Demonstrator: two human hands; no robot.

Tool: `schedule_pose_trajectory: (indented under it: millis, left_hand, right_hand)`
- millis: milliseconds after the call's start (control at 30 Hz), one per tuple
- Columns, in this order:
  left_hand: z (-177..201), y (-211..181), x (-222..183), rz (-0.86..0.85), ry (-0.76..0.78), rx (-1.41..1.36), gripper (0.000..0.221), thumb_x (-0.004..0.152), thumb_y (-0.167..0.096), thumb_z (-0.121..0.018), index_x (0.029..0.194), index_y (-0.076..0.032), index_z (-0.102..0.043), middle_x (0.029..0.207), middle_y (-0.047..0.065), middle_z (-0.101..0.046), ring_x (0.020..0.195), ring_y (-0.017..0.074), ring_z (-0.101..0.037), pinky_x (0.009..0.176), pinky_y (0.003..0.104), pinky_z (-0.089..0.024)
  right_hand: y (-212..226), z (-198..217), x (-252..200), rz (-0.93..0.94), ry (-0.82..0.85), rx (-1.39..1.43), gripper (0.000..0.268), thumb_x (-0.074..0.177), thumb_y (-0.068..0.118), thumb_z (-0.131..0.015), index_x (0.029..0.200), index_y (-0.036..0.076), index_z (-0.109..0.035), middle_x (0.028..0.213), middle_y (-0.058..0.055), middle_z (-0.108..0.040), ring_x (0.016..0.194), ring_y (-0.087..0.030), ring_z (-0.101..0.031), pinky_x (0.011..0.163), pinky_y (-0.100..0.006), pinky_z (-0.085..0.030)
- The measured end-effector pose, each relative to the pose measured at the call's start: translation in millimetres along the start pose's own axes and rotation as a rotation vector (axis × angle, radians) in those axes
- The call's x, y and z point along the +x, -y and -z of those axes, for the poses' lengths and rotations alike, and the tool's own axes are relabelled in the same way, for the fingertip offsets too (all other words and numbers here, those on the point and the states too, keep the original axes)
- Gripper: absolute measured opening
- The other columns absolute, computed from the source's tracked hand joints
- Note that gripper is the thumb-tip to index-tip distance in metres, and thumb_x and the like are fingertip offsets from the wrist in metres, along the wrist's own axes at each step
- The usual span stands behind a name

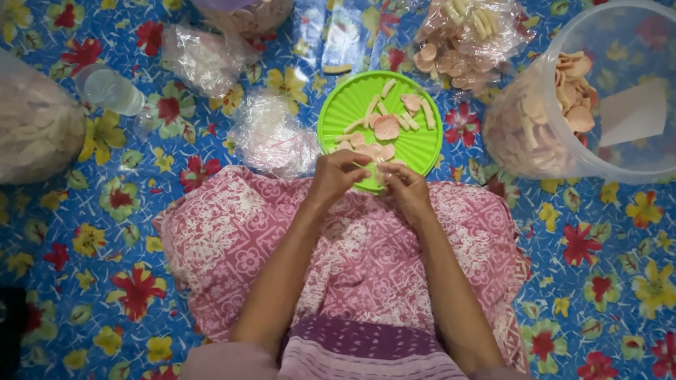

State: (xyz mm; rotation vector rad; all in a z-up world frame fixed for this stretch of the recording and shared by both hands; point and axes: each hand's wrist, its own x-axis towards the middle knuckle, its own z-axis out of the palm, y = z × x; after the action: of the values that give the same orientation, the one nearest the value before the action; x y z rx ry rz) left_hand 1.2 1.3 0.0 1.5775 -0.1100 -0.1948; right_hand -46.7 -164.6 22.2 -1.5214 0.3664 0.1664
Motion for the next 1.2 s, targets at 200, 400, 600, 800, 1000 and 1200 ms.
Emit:
schedule_pose_trajectory:
  millis: [200,400,600,800,1000,1200]
  left_hand:
    - [11,-5,11,0.033,-0.249,-0.033,0.028,0.065,-0.005,-0.082,0.091,-0.010,-0.073,0.086,0.009,-0.069,0.071,0.0196,-0.069,0.059,0.025,-0.058]
    - [13,-5,15,0.063,-0.271,-0.039,0.028,0.066,-0.004,-0.082,0.092,-0.010,-0.073,0.086,0.009,-0.067,0.072,0.0199,-0.068,0.059,0.024,-0.059]
    - [11,8,20,0.035,-0.233,0.007,0.033,0.063,-0.003,-0.082,0.094,-0.011,-0.073,0.086,0.009,-0.067,0.074,0.0203,-0.068,0.059,0.023,-0.059]
    - [9,2,17,0.032,-0.186,0.031,0.033,0.065,-0.001,-0.081,0.096,-0.012,-0.072,0.090,0.008,-0.066,0.074,0.0186,-0.067,0.062,0.023,-0.058]
    - [5,4,12,0.037,-0.116,0.035,0.035,0.063,0.001,-0.080,0.095,-0.012,-0.072,0.089,0.007,-0.066,0.072,0.0153,-0.066,0.061,0.022,-0.057]
    - [8,-2,6,0.042,-0.067,0.088,0.035,0.063,0.001,-0.080,0.093,-0.014,-0.073,0.089,0.005,-0.068,0.070,0.0159,-0.067,0.060,0.021,-0.056]
  right_hand:
    - [-5,1,25,0.280,-0.160,-0.384,0.024,0.084,0.007,-0.059,0.105,0.012,-0.067,0.094,-0.008,-0.063,0.084,-0.019,-0.061,0.068,-0.028,-0.050]
    - [-34,0,64,0.582,-0.125,-0.895,0.021,0.084,0.013,-0.063,0.105,0.008,-0.063,0.097,-0.010,-0.053,0.091,-0.030,-0.054,0.077,-0.040,-0.048]
    - [-63,5,87,0.597,-0.137,-1.029,0.020,0.084,0.028,-0.064,0.097,0.013,-0.060,0.098,-0.004,-0.048,0.097,-0.027,-0.048,0.078,-0.042,-0.045]
    - [2,-11,34,0.457,-0.158,-0.561,0.017,0.086,0.019,-0.065,0.097,0.008,-0.060,0.087,-0.012,-0.057,0.087,-0.033,-0.058,0.078,-0.041,-0.046]
    - [-6,1,21,0.213,-0.154,-0.242,0.018,0.087,0.016,-0.065,0.103,0.010,-0.065,0.079,-0.010,-0.066,0.074,-0.019,-0.063,0.071,-0.032,-0.051]
    - [-28,13,26,0.194,-0.158,-0.133,0.020,0.087,0.016,-0.065,0.105,0.008,-0.066,0.074,-0.009,-0.065,0.065,-0.014,-0.060,0.063,-0.026,-0.051]
